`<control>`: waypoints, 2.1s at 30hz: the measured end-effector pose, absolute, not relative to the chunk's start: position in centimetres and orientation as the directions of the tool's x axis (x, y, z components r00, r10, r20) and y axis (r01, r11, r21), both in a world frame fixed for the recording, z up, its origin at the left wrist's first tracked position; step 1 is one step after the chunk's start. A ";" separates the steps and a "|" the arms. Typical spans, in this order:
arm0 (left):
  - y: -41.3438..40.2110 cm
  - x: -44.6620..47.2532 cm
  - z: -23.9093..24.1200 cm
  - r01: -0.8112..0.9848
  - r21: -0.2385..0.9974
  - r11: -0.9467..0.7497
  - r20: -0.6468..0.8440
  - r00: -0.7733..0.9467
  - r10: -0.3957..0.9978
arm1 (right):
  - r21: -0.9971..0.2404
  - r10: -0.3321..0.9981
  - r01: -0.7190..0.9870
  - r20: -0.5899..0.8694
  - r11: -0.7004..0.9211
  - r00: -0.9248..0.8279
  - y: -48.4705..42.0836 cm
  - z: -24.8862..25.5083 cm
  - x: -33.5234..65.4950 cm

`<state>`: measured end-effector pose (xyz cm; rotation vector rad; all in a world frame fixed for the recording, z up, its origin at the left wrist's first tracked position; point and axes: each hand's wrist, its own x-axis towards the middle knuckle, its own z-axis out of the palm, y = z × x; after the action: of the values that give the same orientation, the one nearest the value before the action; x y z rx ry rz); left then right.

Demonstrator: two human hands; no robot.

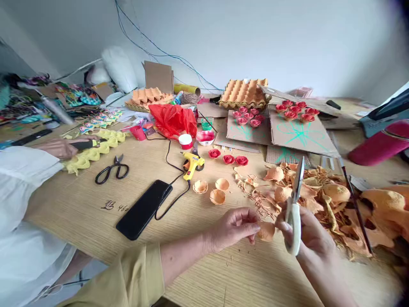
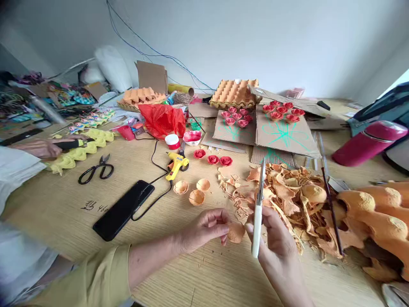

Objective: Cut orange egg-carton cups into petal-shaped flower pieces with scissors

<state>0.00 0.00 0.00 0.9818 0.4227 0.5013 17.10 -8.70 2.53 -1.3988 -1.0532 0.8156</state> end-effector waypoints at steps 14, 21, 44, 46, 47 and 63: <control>0.6 -0.1 0.4 -0.359 0.590 0.723 -0.185 0.812 0.554 | -0.995 0.958 -0.101 -0.043 -0.015 0.284 -7.7 1.3 16.8; 0.4 0.0 0.7 -0.319 0.720 0.616 -0.157 0.790 0.593 | -0.976 0.952 -0.217 -0.081 -0.015 0.296 -7.8 0.8 16.5; 0.6 0.1 0.5 -0.322 0.694 0.644 -0.185 0.784 0.593 | -0.991 0.891 -0.125 -0.011 0.052 0.455 -8.7 0.2 15.5; 0.7 0.0 0.5 -0.297 0.650 0.700 -0.245 0.790 0.562 | -0.989 0.889 -0.140 -0.021 0.049 0.457 -8.7 0.3 15.5; 0.7 -0.1 0.5 -0.275 0.635 0.722 -0.265 0.800 0.538 | -0.988 0.894 -0.149 -0.026 0.045 0.448 -8.7 0.3 15.5; 3.4 -1.4 3.3 -0.612 0.474 0.633 -0.211 0.618 0.757 | -0.999 0.997 0.044 -0.010 -0.014 0.079 -8.7 1.9 14.7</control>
<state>-1.44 3.44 3.27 0.3767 0.4159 0.8093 14.67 -8.66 1.89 -1.2872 -1.1771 1.1380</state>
